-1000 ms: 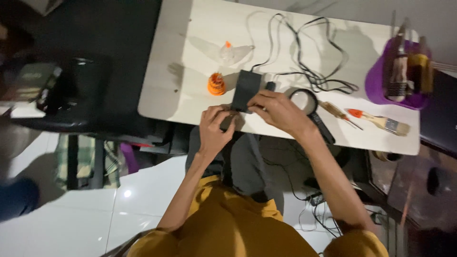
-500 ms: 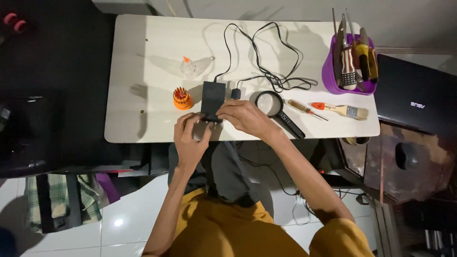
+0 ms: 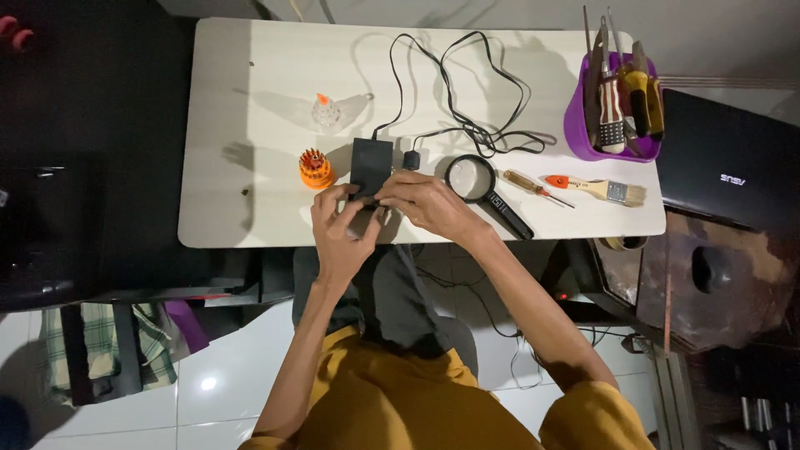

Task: The person is disassembling an electronic power adapter on a repair bench, using a screwdriver to remove parts and a magnifying glass to inspect the internal circuitry.

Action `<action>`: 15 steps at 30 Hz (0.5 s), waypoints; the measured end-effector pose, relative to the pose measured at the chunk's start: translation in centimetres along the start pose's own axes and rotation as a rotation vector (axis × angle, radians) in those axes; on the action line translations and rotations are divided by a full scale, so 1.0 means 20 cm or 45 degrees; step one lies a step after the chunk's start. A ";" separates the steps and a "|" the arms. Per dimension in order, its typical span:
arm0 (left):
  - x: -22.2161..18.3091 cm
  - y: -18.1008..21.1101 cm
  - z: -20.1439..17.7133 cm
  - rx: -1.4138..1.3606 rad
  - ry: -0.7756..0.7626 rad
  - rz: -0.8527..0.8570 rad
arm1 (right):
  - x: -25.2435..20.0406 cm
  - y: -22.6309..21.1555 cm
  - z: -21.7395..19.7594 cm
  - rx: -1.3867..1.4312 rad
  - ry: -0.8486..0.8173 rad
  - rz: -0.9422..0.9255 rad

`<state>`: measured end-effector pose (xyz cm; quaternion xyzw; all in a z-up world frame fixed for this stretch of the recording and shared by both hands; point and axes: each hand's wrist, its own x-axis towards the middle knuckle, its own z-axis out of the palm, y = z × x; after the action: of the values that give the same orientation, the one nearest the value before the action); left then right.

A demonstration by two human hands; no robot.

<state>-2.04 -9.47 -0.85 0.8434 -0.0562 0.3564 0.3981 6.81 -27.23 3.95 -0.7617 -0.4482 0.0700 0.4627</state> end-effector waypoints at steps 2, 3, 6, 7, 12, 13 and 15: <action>0.00 -0.01 0.02 -0.015 -0.020 -0.011 | 0.00 -0.03 -0.01 0.061 -0.009 0.000; -0.01 -0.02 0.03 -0.052 -0.008 -0.026 | 0.01 -0.07 -0.01 0.024 0.044 0.019; 0.00 -0.03 0.04 -0.093 0.001 -0.044 | 0.02 -0.18 -0.01 -0.056 0.121 0.047; 0.00 -0.03 0.04 -0.098 -0.004 -0.047 | 0.02 -0.22 -0.01 -0.100 0.145 0.056; 0.02 -0.01 0.04 -0.128 0.047 -0.113 | -0.05 0.05 0.11 -0.097 0.241 0.082; 0.02 -0.01 0.04 -0.120 0.053 -0.112 | -0.05 0.09 0.13 -0.091 0.281 0.097; 0.03 -0.02 0.04 -0.105 0.072 -0.090 | -0.04 0.02 0.12 -0.067 0.320 0.103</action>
<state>-0.97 -9.77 -1.03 0.8175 -0.0298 0.3631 0.4461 5.32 -26.32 2.12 -0.7939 -0.3572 -0.0190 0.4918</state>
